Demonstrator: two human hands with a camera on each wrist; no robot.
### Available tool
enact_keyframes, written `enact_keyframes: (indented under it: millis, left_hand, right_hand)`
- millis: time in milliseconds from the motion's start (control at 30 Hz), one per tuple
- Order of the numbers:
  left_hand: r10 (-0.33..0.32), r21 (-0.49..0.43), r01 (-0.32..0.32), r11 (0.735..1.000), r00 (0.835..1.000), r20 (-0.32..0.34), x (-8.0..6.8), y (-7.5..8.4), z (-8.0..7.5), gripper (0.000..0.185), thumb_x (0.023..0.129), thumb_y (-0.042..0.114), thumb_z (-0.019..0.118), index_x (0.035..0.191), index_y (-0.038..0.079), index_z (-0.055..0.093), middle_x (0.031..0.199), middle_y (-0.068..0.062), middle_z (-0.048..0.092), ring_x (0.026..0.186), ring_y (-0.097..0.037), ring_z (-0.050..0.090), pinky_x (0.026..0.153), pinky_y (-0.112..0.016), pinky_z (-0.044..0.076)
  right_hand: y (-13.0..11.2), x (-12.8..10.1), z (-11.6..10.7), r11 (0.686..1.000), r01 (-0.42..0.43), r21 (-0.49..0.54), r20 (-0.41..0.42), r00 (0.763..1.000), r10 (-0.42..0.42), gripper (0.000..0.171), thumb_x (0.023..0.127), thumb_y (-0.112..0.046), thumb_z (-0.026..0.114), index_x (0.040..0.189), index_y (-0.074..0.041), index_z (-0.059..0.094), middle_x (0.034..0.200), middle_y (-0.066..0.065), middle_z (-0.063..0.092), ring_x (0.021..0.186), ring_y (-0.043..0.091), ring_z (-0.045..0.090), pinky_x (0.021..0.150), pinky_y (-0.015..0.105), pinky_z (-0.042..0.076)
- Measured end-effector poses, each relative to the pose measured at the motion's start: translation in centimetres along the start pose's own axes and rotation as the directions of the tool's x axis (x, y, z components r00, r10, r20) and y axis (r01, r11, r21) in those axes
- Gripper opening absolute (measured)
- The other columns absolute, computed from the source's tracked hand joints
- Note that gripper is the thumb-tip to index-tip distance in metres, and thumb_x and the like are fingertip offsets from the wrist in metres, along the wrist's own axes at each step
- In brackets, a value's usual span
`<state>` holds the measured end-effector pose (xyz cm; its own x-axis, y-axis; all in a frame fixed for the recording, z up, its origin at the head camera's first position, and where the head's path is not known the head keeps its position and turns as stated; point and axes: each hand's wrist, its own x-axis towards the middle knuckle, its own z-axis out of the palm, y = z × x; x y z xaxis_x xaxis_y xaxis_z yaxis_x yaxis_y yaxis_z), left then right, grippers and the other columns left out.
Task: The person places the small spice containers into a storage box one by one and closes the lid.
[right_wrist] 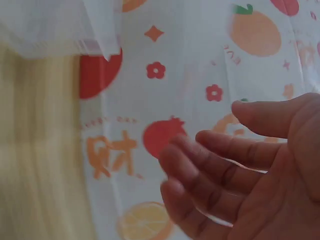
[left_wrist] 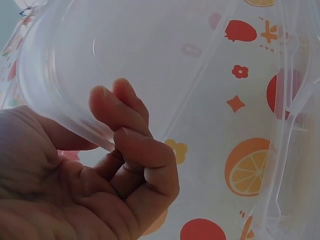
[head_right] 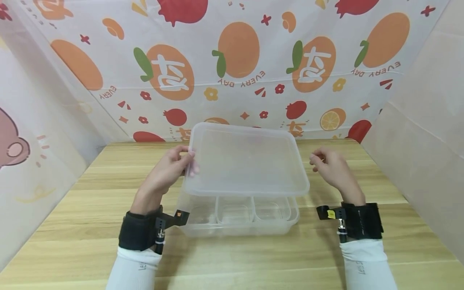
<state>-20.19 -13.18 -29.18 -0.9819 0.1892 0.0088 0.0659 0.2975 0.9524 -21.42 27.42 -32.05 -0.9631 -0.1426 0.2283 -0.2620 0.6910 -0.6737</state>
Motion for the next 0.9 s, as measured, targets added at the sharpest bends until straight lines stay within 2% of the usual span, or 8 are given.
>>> enact_keyframes:
  millis: [67,167,267,433,600,767,900]
  left_hand:
    - [0.002,0.004,-0.002,1.000,1.000,-0.007,-0.1,-0.1,-0.2,0.032,0.109,0.012,0.043,0.133,-0.009,0.042,0.075,-0.006,0.062,0.068,-0.016,0.061,0.074,-0.029,0.050]
    - [0.007,0.008,-0.007,1.000,1.000,-0.005,-0.1,-0.1,-0.4,0.033,0.109,0.012,0.042,0.134,-0.010,0.042,0.074,-0.006,0.062,0.068,-0.016,0.061,0.075,-0.030,0.050]
    - [0.008,0.010,-0.007,1.000,1.000,-0.005,-0.2,-0.1,-0.5,0.034,0.109,0.012,0.042,0.134,-0.010,0.042,0.074,-0.006,0.062,0.067,-0.016,0.061,0.075,-0.030,0.051]
    - [0.012,0.017,-0.012,1.000,1.000,-0.011,-0.1,-0.2,-0.6,0.033,0.109,0.012,0.042,0.133,-0.011,0.043,0.073,-0.007,0.062,0.068,-0.017,0.061,0.074,-0.030,0.050]
    - [0.024,0.046,-0.024,0.999,1.000,-0.007,0.1,-0.1,-0.6,0.034,0.109,0.012,0.041,0.133,-0.012,0.043,0.072,-0.006,0.061,0.067,-0.016,0.059,0.073,-0.029,0.049]
    - [0.050,0.127,-0.048,0.991,0.999,-0.011,0.1,0.1,-0.5,0.035,0.109,0.012,0.042,0.133,-0.014,0.043,0.073,-0.010,0.062,0.066,-0.016,0.058,0.067,-0.028,0.049]
    - [0.045,0.236,-0.033,0.971,0.998,-0.046,-0.2,0.1,-0.7,0.035,0.108,0.016,0.047,0.131,-0.010,0.051,0.081,-0.014,0.064,0.069,-0.021,0.059,0.065,-0.029,0.048]
  right_hand:
    - [0.3,0.4,0.5,0.991,-0.036,0.128,0.036,0.999,0.032,0.037,0.107,-0.015,0.049,0.124,0.018,0.054,0.096,0.020,0.069,0.075,0.015,0.069,0.068,0.023,0.055]
    - [0.7,0.7,1.1,0.949,-0.110,0.295,0.095,0.992,0.085,0.045,0.108,-0.018,0.047,0.133,0.020,0.047,0.093,0.007,0.070,0.076,0.008,0.067,0.071,0.024,0.056]
    - [0.7,0.8,1.4,0.924,-0.140,0.357,0.124,0.987,0.101,0.049,0.108,-0.019,0.049,0.138,0.020,0.043,0.091,-0.006,0.068,0.077,0.008,0.066,0.071,0.024,0.056]
    - [0.6,0.8,1.6,0.930,-0.113,0.351,0.084,0.993,0.089,0.046,0.105,-0.012,0.052,0.137,0.021,0.046,0.091,-0.013,0.069,0.073,0.008,0.065,0.068,0.023,0.056]
    - [0.4,0.8,1.7,0.940,-0.096,0.327,0.072,0.994,0.076,0.042,0.104,-0.009,0.054,0.134,0.020,0.049,0.091,-0.008,0.072,0.072,0.010,0.067,0.067,0.025,0.057]
    - [0.3,0.8,1.6,0.948,-0.087,0.306,0.072,0.995,0.069,0.041,0.104,-0.009,0.054,0.133,0.020,0.050,0.093,-0.002,0.073,0.071,0.010,0.068,0.067,0.026,0.057]
    - [0.1,0.9,1.3,0.953,-0.078,0.293,0.066,0.996,0.062,0.041,0.104,-0.009,0.055,0.133,0.019,0.051,0.091,-0.003,0.072,0.070,0.010,0.067,0.065,0.025,0.056]
